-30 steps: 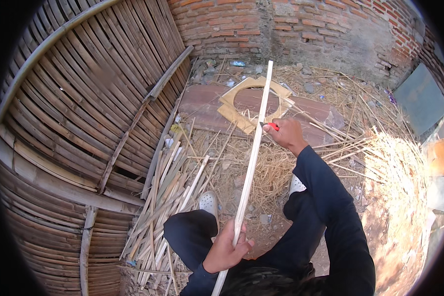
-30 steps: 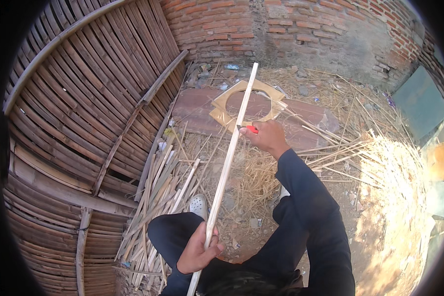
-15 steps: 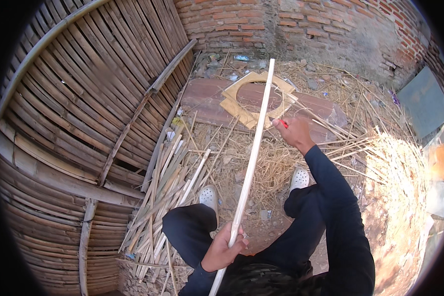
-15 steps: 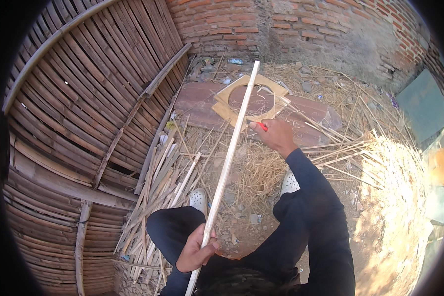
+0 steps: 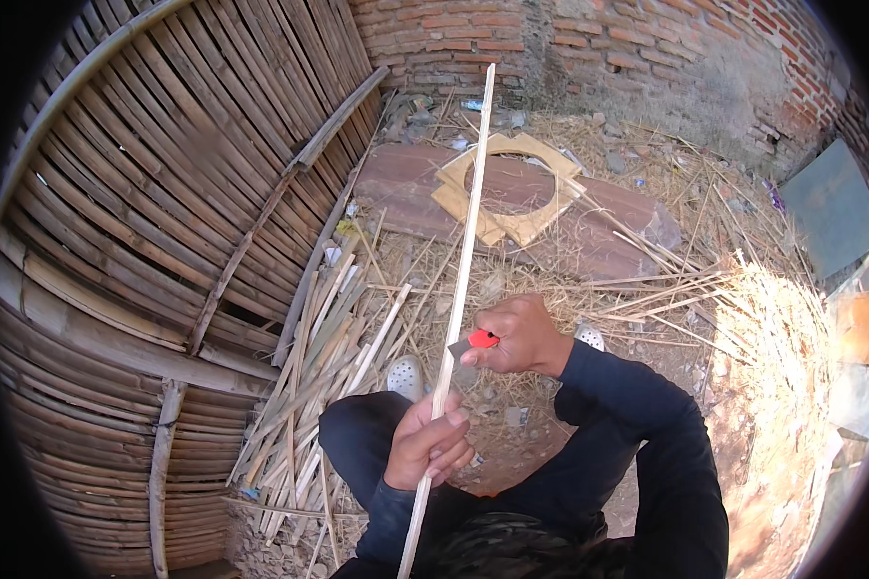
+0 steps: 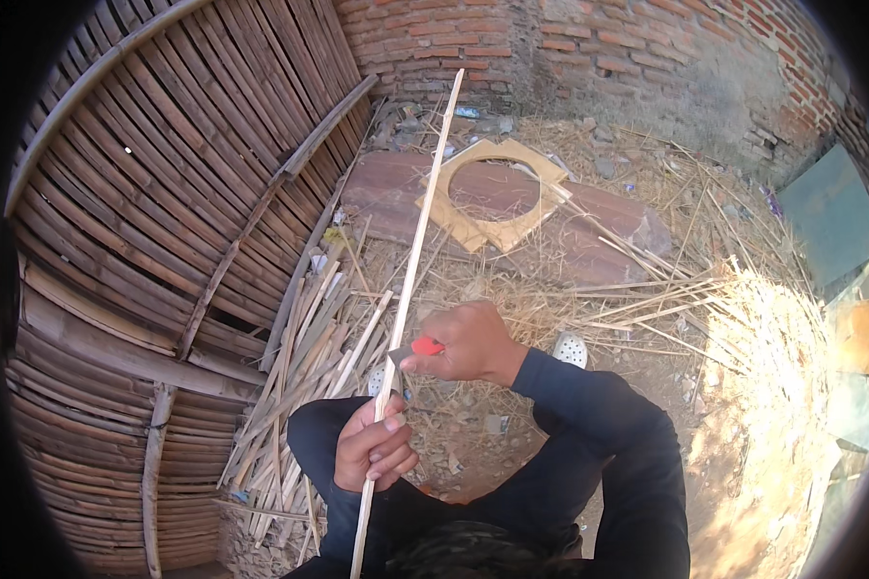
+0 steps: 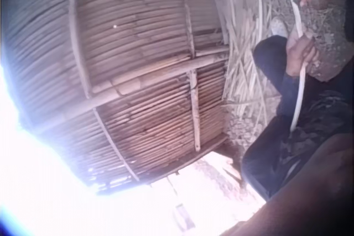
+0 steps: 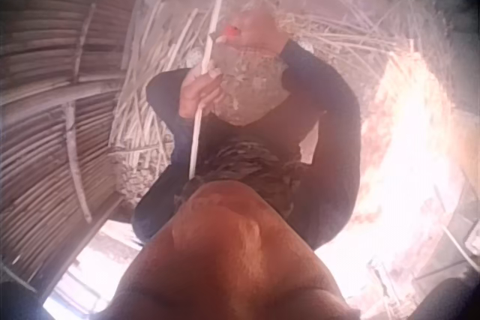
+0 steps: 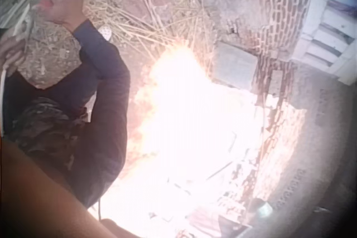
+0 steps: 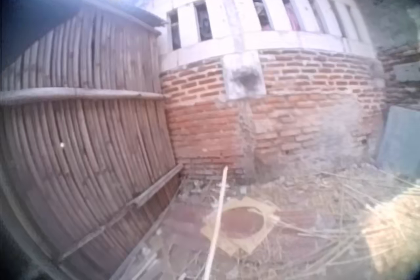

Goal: The person sits on the ground and uses a red utility knife to shave thin strips from a long bamboo pole. They hold the pole with their left hand and repeatedly scrape the surface with the knife in their right hand, creating a pile of bamboo shavings.

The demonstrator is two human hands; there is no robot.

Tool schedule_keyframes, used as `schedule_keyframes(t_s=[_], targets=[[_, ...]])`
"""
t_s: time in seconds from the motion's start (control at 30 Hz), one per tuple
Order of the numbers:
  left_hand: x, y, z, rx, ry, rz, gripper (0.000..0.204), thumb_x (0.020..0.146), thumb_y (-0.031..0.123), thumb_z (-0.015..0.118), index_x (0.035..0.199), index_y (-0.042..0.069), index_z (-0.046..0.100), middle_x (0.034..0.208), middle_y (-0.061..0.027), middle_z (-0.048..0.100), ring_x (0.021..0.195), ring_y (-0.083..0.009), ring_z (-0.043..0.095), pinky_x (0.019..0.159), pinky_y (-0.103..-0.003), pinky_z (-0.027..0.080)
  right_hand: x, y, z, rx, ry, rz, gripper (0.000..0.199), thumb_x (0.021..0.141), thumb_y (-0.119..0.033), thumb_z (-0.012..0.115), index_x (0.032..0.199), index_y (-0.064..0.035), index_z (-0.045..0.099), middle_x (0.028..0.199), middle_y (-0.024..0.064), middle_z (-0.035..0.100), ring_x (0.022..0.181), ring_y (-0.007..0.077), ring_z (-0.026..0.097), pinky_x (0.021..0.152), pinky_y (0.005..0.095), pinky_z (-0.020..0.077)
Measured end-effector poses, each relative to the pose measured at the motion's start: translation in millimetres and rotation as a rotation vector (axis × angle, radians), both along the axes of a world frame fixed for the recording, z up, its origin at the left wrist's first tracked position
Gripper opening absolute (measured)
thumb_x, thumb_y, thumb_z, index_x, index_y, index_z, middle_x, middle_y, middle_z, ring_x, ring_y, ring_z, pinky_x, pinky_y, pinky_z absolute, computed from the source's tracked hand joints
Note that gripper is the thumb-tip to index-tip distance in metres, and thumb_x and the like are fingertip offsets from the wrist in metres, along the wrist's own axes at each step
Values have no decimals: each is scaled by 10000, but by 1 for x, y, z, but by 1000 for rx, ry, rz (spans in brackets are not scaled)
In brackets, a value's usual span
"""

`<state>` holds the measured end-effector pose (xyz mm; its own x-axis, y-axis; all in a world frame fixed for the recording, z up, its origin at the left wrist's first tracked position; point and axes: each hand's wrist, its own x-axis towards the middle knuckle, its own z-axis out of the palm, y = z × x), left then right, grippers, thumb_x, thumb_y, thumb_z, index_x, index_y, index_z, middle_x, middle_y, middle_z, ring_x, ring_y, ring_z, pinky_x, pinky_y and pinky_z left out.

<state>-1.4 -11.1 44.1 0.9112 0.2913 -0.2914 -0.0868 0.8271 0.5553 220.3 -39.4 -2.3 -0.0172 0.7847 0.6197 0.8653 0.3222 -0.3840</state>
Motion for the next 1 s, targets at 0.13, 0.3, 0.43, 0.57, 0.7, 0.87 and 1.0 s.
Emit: schedule_keyframes(t_s=[0.13,0.3,0.43,0.57,0.7,0.87,1.0], targets=[[0,1,0,-27,1,6,94,946,68,484,951,120,407,530,59,328,321,-48,283,393,-216,252,-10,2,1,87,-63,72,602,750,-658,624,551,-104,499,458,68,459,423,279,523,409,380,390],[-6,0,1,-7,9,5,108,937,52,481,937,121,399,540,54,333,321,-50,282,388,-213,248,19,14,3,-49,31,-166,611,758,-676,611,548,-110,513,462,68,475,418,270,526,406,386,390],[-5,1,-2,-20,-3,-6,120,934,42,482,929,122,393,544,50,340,320,-52,280,392,-217,255,-5,6,13,82,-69,-12,639,785,-681,580,520,-108,482,435,71,432,396,271,496,392,387,365],[-13,-9,-3,18,0,-38,139,926,16,482,933,121,390,544,49,354,322,-56,285,399,-221,258,57,31,11,-62,28,-396,605,782,-658,591,553,-98,566,455,99,499,439,283,552,421,394,401],[-17,-11,-4,-43,22,-36,156,921,-2,483,933,118,384,531,46,366,335,-58,299,416,-224,249,35,14,-2,-99,11,-225,593,778,-663,592,566,-109,587,471,93,515,446,285,559,425,399,404],[-22,-15,-4,-27,-21,-45,168,922,-8,481,940,124,379,533,44,373,340,-56,297,426,-227,245,33,16,8,-40,16,-189,601,770,-676,596,561,-113,579,458,90,497,438,296,546,431,395,405],[-21,-17,-6,-32,-41,-114,177,926,-10,478,942,130,372,546,40,378,343,-56,297,427,-229,239,67,18,-2,-107,103,-321,602,776,-674,592,551,-116,569,444,90,486,426,297,535,424,392,394]])
